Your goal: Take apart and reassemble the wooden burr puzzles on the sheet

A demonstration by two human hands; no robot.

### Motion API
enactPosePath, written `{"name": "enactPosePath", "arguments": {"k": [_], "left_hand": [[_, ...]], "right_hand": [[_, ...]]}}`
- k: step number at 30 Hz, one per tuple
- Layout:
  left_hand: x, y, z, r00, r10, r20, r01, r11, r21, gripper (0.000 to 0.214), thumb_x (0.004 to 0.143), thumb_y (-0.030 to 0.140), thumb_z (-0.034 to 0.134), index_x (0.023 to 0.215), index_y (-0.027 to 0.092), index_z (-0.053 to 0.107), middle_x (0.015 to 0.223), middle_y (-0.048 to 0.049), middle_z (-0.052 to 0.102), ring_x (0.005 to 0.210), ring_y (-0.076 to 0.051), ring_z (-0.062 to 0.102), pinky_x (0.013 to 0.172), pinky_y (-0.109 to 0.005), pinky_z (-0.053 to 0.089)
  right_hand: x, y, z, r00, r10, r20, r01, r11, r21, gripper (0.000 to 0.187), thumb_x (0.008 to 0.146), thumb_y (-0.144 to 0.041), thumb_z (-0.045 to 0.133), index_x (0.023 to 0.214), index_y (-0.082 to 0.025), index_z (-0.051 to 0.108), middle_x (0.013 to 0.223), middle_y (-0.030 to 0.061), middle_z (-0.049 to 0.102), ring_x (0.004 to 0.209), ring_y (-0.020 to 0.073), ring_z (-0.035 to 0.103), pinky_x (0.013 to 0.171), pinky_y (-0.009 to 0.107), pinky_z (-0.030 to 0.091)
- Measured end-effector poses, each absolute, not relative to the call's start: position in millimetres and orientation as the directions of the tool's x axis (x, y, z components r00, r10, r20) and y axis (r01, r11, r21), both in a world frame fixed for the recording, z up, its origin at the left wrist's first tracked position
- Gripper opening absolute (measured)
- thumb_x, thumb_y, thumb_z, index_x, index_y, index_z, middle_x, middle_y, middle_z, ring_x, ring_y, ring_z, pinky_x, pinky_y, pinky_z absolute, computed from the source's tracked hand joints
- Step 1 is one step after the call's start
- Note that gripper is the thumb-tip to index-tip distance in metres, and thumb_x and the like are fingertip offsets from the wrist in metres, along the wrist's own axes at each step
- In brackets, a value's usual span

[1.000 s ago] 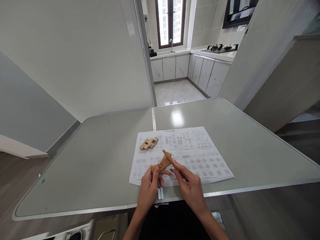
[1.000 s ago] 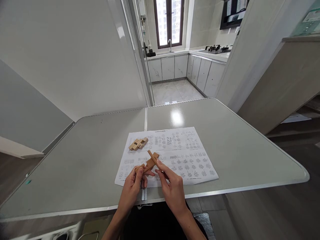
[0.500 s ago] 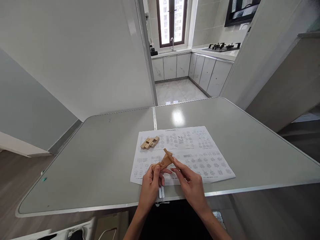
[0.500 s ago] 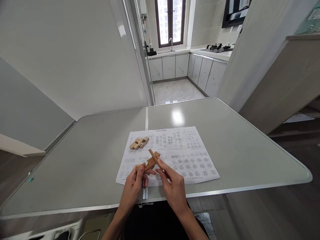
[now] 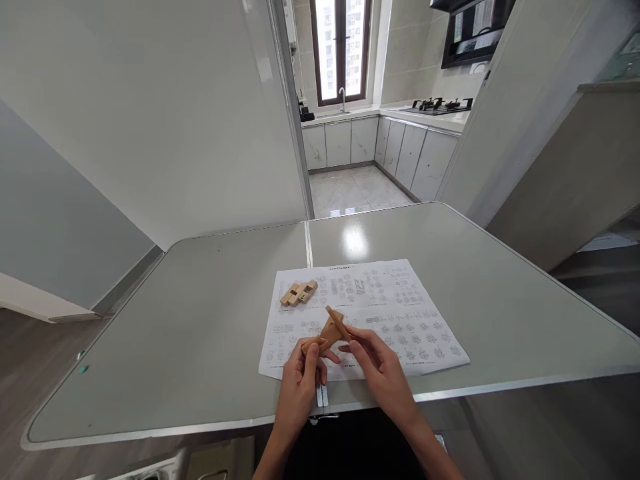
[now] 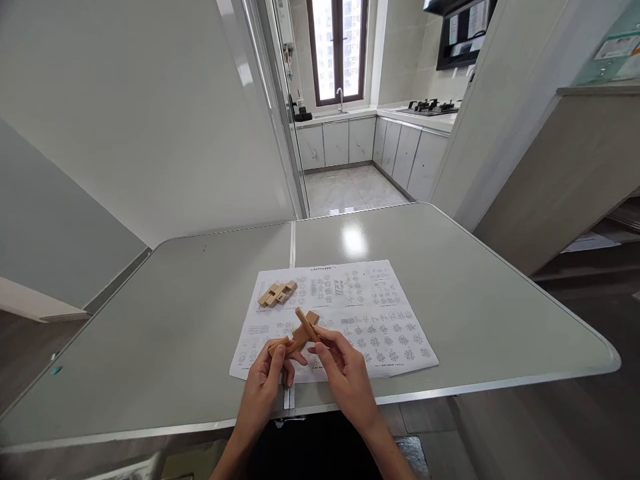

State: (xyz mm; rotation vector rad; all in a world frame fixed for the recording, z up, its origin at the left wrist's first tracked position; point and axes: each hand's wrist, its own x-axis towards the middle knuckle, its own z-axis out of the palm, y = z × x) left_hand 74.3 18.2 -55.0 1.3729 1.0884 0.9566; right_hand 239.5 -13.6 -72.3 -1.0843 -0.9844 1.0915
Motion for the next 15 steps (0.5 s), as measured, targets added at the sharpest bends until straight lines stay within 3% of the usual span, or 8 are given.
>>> {"name": "enactPosePath", "arguments": {"k": [4, 7, 10, 15], "left_hand": [[70, 19, -55, 0.331, 0.943, -0.025, 0.061, 0.005, 0.998, 0.046, 0.105, 0.058, 0.048, 0.115, 0.017, 0.064, 0.087, -0.0053, 0.072, 0.061, -0.014, 0.052, 0.062, -0.027, 0.044], [67, 19, -56, 0.344, 0.938, -0.026, 0.091, -0.006, 0.996, 0.046, 0.104, 0.058, 0.05, 0.113, 0.017, 0.068, 0.087, -0.005, 0.069, 0.064, -0.014, 0.052, 0.065, -0.027, 0.045], [67, 19, -55, 0.337, 0.941, -0.035, 0.173, -0.026, 0.985, 0.042, 0.101, 0.057, 0.058, 0.105, 0.017, 0.071, 0.082, -0.0031, 0.065, 0.067, -0.015, 0.051, 0.067, -0.026, 0.044], [70, 16, -49, 0.397, 0.915, -0.075, 0.215, -0.013, 0.977, 0.036, 0.101, 0.054, 0.058, 0.101, 0.019, 0.069, 0.08, -0.0023, 0.069, 0.064, -0.014, 0.053, 0.066, -0.026, 0.044]], "right_hand": [[243, -12, -64, 0.112, 0.993, 0.025, -0.308, 0.059, -0.95, 0.038, 0.1, -0.052, 0.067, 0.125, -0.023, 0.065, 0.094, 0.0037, 0.073, 0.076, 0.0178, 0.07, 0.075, 0.033, 0.061], [246, -13, -61, -0.023, 1.0, 0.016, -0.394, 0.005, -0.919, 0.037, 0.101, -0.053, 0.065, 0.121, -0.021, 0.067, 0.074, -0.0034, 0.058, 0.058, 0.0116, 0.055, 0.055, 0.025, 0.048], [251, -16, -62, -0.069, 0.998, -0.009, -0.46, -0.04, -0.887, 0.039, 0.102, -0.052, 0.066, 0.122, -0.019, 0.069, 0.066, -0.0065, 0.048, 0.05, 0.0083, 0.043, 0.049, 0.023, 0.038], [255, -23, -64, -0.116, 0.985, -0.124, -0.667, -0.17, -0.725, 0.05, 0.097, -0.055, 0.071, 0.129, -0.017, 0.071, 0.065, -0.0049, 0.05, 0.048, 0.0074, 0.038, 0.046, 0.022, 0.032]]}}
